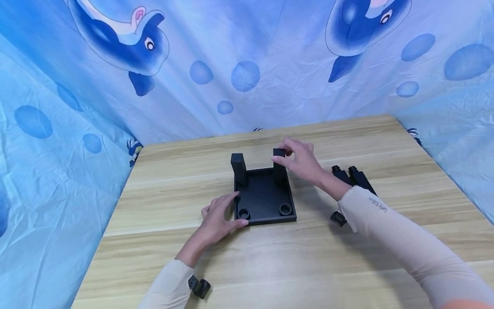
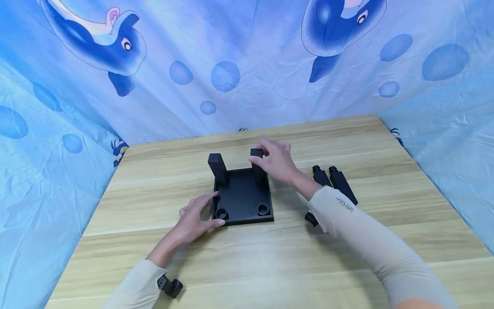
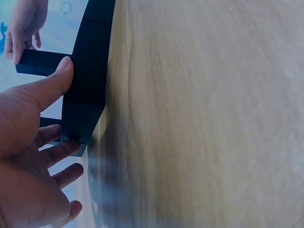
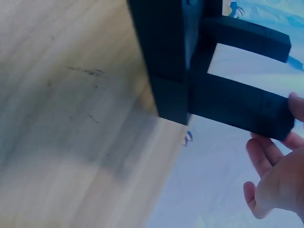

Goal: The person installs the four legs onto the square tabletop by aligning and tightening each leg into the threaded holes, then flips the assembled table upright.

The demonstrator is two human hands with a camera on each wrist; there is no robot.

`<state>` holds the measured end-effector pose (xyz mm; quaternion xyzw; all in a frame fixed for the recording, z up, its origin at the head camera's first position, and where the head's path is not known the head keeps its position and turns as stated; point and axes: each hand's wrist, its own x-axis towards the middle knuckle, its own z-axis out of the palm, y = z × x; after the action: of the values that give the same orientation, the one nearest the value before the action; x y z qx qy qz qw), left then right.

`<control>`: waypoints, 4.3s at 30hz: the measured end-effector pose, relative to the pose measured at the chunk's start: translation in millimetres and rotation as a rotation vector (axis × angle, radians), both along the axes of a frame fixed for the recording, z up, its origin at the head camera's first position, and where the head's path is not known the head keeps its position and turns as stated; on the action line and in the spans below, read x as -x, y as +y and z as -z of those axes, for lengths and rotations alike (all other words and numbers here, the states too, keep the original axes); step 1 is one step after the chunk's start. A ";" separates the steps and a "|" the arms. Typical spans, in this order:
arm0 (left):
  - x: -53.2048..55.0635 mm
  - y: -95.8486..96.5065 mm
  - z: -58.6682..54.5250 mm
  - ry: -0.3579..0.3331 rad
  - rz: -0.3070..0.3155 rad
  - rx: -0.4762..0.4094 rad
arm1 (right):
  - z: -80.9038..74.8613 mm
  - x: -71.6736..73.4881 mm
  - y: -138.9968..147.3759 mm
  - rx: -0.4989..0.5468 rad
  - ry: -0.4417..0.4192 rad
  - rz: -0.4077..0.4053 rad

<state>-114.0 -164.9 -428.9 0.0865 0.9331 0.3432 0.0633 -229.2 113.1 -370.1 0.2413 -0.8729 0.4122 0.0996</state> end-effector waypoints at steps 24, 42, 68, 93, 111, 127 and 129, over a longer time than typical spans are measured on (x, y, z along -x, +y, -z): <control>-0.5 -1.9 1.6 0.003 0.009 0.000 | -1.7 -20.7 53.0 -0.226 -0.066 -0.084; -0.8 -1.6 1.1 0.010 0.011 0.011 | 12.7 -37.2 97.1 -0.356 0.036 -0.086; -1.6 -0.4 0.3 0.002 0.010 0.008 | 38.7 -58.9 166.4 -0.630 0.337 -0.200; -1.9 -0.9 2.3 0.004 0.006 0.007 | 52.3 -59.9 160.9 -0.647 0.336 -0.246; -2.8 -0.3 0.0 -0.001 0.008 0.009 | 47.1 -58.8 159.3 -0.484 0.346 -0.256; -2.4 -0.4 1.2 0.006 0.010 0.015 | 5.4 -69.0 133.0 0.033 -0.270 -0.053; -2.2 -0.6 1.3 0.006 0.011 0.012 | 0.0 -70.3 128.9 0.061 -0.322 -0.026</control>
<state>-111.8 -165.5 -430.2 0.0925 0.9349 0.3367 0.0630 -158.9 242.0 -370.1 0.1801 -0.8614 0.4733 -0.0396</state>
